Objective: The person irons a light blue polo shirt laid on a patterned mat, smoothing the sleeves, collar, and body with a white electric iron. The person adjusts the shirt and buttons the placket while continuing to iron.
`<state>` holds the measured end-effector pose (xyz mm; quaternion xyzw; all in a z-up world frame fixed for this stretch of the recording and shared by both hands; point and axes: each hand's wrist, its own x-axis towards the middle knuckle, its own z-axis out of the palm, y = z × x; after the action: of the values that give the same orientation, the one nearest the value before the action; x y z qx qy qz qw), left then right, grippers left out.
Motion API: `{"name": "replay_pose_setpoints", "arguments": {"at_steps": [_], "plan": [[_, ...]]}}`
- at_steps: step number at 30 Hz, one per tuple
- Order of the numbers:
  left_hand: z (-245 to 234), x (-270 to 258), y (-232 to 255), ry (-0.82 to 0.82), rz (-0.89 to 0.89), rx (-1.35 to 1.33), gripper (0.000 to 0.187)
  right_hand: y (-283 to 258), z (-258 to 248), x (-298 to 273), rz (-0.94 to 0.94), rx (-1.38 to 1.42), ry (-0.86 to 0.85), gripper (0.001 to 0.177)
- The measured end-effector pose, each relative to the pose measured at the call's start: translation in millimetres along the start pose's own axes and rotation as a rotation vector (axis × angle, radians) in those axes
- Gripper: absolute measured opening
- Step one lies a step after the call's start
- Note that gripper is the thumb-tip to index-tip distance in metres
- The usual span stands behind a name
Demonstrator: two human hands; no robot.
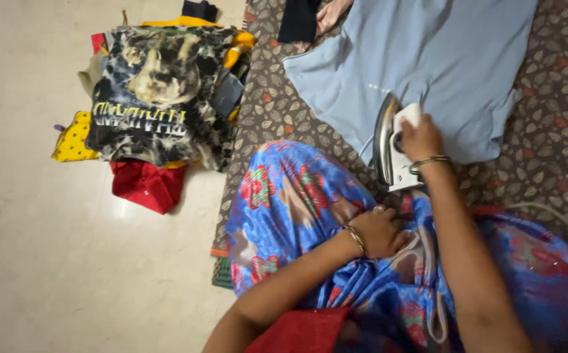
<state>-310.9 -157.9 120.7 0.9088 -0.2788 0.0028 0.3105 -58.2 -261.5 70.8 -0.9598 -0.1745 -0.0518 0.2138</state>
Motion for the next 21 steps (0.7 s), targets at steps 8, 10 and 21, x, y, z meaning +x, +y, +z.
{"name": "replay_pose_setpoints", "arguments": {"at_steps": [8,10,21], "plan": [[27.7,-12.8,-8.9,-0.436,-0.283,-0.242,0.062,-56.3,20.6,-10.3,0.371,-0.145,-0.179,0.059],[43.5,-5.6,-21.6,-0.428,-0.219,-0.254,0.062,-65.5,15.0,-2.6,0.393,-0.150,-0.170,0.058],[-51.7,-10.8,-36.3,0.352,-0.345,-0.204,0.016,-75.9,1.7,-15.2,0.216,-0.229,-0.269,0.061]]}}
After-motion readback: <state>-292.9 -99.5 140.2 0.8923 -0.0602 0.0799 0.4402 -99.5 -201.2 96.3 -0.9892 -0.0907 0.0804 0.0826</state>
